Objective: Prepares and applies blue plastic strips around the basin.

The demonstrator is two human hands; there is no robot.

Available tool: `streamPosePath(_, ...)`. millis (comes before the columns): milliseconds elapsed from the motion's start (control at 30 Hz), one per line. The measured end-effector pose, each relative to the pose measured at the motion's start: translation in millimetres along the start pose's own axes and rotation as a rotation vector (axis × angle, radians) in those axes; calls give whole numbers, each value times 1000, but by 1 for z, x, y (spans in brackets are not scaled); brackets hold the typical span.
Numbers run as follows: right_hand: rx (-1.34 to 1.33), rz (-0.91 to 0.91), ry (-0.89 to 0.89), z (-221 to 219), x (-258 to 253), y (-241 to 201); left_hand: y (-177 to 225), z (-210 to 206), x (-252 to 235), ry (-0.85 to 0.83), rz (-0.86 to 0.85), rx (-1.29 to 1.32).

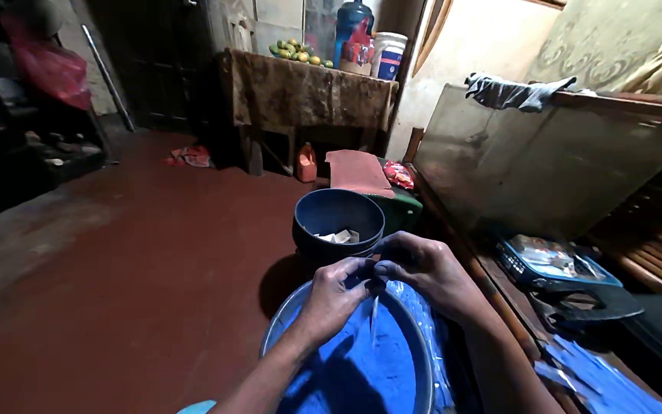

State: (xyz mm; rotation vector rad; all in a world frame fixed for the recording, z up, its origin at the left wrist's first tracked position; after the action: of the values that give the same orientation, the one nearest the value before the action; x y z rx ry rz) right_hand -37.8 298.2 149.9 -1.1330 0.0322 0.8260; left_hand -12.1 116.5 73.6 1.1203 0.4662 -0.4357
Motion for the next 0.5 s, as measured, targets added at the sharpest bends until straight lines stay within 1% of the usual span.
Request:
streamPosePath(67,-45,17,24,0,-1,2,0,-3,-3,54,-6,5)
streamPosePath(233,-192,-13,110,5,1,0,2,-1,-7,37,79,81)
streamPosePath(500,-178,-79,82,7,5,5,0,1,-7,39,99,86)
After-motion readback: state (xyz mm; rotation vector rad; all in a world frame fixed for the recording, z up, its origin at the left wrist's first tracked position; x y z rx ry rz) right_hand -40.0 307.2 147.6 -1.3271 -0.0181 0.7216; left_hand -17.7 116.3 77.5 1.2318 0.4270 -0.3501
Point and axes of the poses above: each hand's wrist, its own x-axis away from the middle knuckle, its own z-axis out of the back of the hand, y = z × x, the point moved 1 cm from there along -x, towards the middle knuckle, and after that the axes turned 14 degrees about -x, right-handed, at the moved point
